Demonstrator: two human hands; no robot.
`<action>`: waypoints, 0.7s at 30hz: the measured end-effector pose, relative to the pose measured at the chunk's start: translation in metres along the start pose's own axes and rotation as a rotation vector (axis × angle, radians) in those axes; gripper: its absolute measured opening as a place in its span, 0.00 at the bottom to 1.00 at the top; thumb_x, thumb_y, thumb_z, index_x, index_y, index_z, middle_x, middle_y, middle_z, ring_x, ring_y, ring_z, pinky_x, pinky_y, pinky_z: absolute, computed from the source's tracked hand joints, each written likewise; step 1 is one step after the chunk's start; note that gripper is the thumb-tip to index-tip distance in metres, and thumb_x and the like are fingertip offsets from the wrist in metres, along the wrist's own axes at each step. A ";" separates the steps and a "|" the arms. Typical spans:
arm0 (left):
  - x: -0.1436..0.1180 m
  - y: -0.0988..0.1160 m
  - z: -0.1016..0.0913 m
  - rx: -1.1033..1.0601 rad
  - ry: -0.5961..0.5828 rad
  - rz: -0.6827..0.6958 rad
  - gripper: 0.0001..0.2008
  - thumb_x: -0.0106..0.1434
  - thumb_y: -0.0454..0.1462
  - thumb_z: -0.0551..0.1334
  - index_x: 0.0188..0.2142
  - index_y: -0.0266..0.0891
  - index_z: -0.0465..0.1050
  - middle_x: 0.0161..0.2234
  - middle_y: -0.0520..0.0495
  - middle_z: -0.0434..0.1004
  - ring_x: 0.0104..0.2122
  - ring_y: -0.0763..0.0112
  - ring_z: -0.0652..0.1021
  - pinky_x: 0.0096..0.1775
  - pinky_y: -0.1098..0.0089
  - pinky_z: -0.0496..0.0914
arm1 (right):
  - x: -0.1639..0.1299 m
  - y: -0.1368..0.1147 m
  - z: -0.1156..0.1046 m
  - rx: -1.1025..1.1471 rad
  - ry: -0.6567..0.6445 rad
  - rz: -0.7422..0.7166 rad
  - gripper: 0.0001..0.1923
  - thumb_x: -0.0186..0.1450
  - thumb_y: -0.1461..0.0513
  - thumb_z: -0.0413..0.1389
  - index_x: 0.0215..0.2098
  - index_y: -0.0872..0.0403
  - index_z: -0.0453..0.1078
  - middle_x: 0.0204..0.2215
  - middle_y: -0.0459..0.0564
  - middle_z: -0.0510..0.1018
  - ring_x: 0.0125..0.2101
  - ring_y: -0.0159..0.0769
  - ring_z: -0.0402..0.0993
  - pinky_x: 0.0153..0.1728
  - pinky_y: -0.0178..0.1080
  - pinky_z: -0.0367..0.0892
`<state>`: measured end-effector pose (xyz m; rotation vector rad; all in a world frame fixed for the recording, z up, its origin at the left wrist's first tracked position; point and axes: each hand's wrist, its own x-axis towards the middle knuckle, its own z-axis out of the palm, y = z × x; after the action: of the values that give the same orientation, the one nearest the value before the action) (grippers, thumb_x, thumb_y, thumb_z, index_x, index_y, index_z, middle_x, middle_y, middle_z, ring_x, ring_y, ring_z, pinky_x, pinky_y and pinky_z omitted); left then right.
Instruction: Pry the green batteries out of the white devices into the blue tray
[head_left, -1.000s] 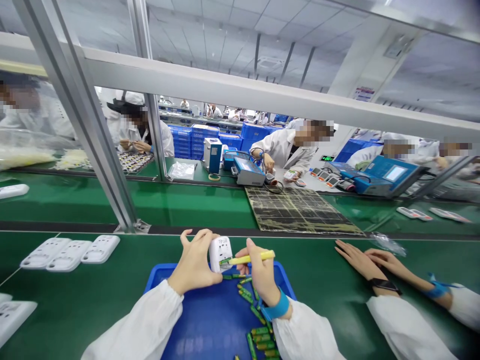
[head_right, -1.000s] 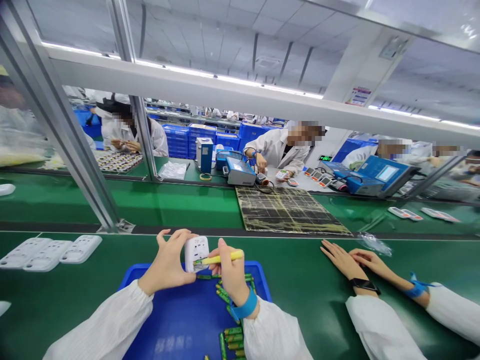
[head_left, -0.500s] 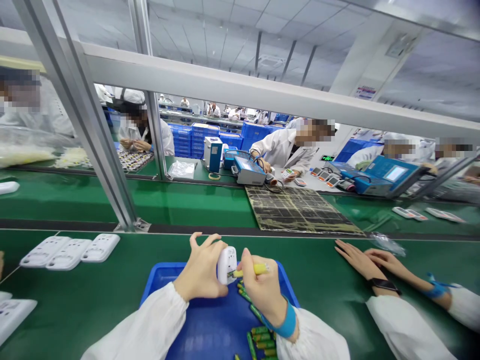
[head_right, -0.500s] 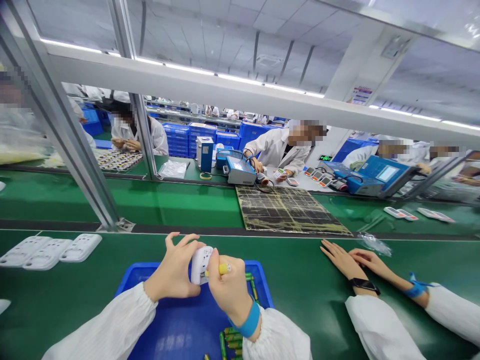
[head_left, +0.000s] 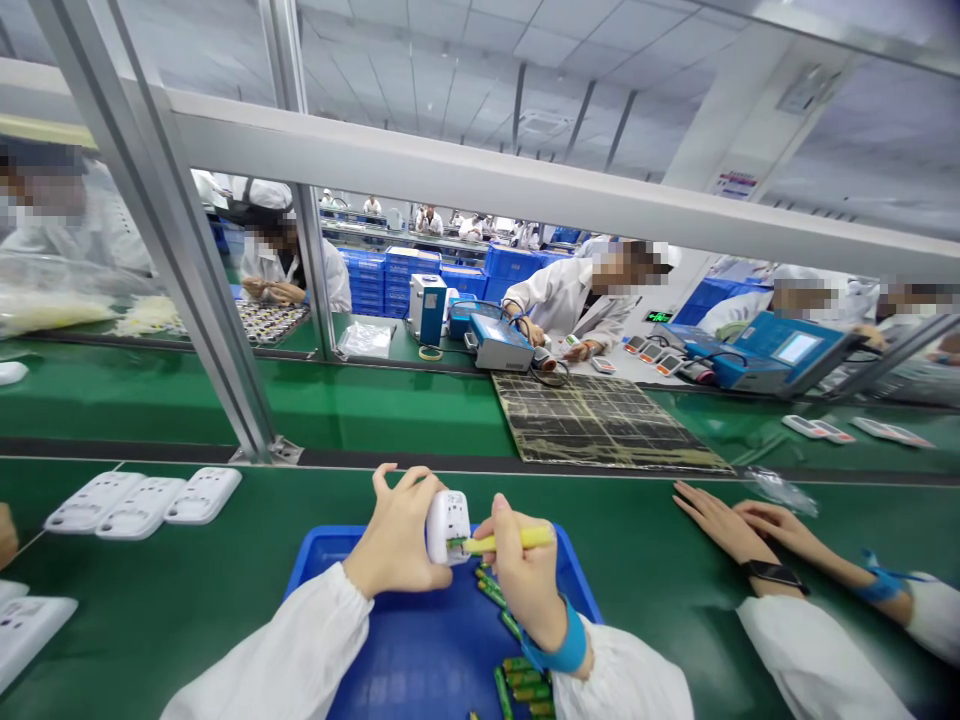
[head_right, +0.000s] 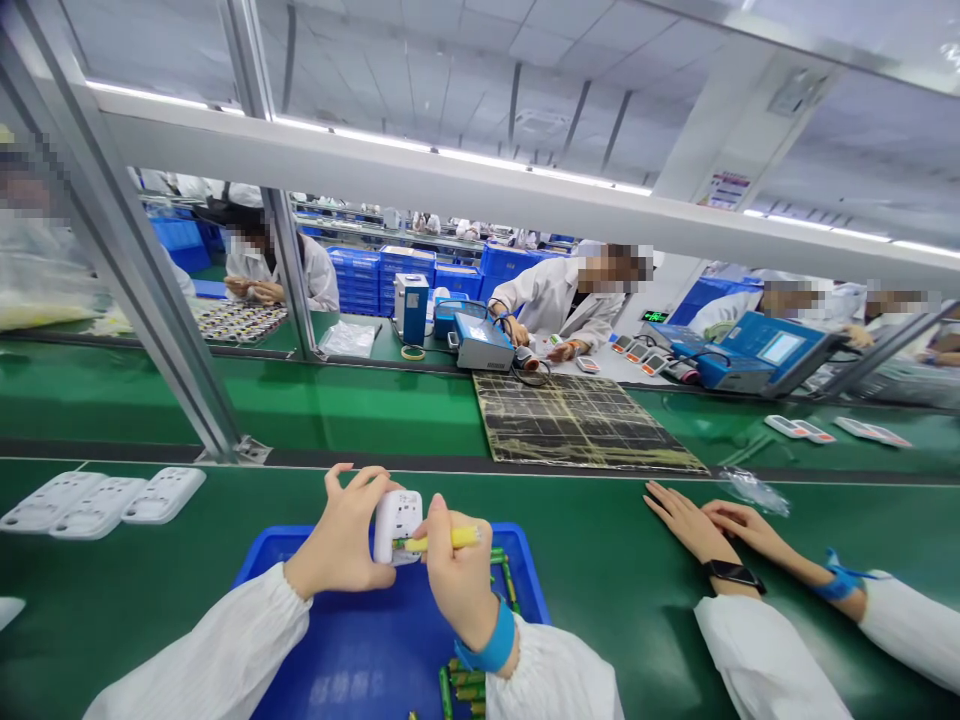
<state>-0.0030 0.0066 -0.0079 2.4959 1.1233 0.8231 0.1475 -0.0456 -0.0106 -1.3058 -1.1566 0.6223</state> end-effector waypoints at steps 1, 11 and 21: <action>0.000 0.000 -0.001 0.003 0.004 -0.008 0.29 0.34 0.39 0.65 0.40 0.43 0.63 0.39 0.52 0.70 0.46 0.59 0.68 0.55 0.51 0.44 | 0.000 0.000 0.000 -0.002 0.005 -0.003 0.26 0.64 0.51 0.51 0.14 0.56 0.70 0.09 0.46 0.69 0.10 0.30 0.64 0.13 0.31 0.57; -0.001 0.002 -0.003 0.011 0.009 -0.032 0.26 0.34 0.40 0.65 0.36 0.42 0.61 0.36 0.53 0.67 0.42 0.61 0.68 0.54 0.51 0.46 | -0.001 -0.001 0.000 0.013 0.057 -0.048 0.25 0.65 0.52 0.50 0.15 0.56 0.71 0.10 0.47 0.70 0.10 0.30 0.65 0.12 0.31 0.57; 0.000 0.001 0.001 0.088 -0.010 0.000 0.24 0.35 0.41 0.63 0.35 0.42 0.60 0.35 0.51 0.69 0.41 0.60 0.68 0.54 0.48 0.46 | -0.005 -0.003 0.001 -0.264 0.024 -0.422 0.23 0.68 0.63 0.47 0.16 0.56 0.69 0.11 0.46 0.70 0.12 0.28 0.67 0.17 0.31 0.58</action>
<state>-0.0020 0.0055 -0.0079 2.5680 1.1812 0.7766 0.1441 -0.0504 -0.0093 -1.2285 -1.4765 0.1476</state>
